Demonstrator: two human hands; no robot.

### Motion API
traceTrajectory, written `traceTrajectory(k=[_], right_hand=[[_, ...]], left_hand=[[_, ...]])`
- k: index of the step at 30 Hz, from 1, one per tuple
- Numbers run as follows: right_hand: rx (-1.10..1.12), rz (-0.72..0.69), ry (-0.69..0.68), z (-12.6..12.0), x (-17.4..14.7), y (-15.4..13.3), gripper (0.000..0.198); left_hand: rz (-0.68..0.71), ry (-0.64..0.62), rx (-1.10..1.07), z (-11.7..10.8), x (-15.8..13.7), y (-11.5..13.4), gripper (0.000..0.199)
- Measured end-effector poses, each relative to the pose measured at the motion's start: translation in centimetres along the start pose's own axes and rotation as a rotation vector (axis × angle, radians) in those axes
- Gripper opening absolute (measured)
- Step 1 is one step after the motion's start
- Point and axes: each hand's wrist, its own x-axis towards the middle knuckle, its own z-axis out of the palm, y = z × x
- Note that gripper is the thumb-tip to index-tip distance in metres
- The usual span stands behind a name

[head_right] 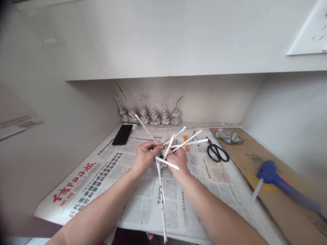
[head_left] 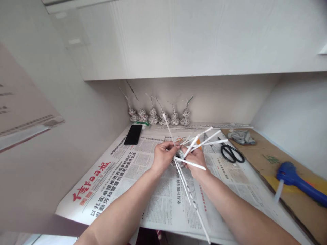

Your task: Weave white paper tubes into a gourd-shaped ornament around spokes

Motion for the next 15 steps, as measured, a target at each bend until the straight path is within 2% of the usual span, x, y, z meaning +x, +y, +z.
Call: traceTrajectory(k=[3,6,12,15], right_hand=[[0.133,0.116,0.045,0.5,-0.3,-0.6,0.025],[0.131,0.155,0.031,0.6,-0.4,-0.9,0.028],[-0.075,-0.043,0.012,-0.5,0.0,-0.3,0.032],[-0.135,-0.069,0.015,-0.7,0.1,-0.4,0.033]], left_hand=[[0.056,-0.035,0.059,-0.4,0.1,0.4,0.015],[0.078,-0.084,0.092,-0.7,0.3,0.8,0.014],[-0.01,-0.08,-0.038,-0.8,0.5,0.6,0.021],[-0.089,-0.103,-0.148,-0.7,0.6,-0.1,0.026]])
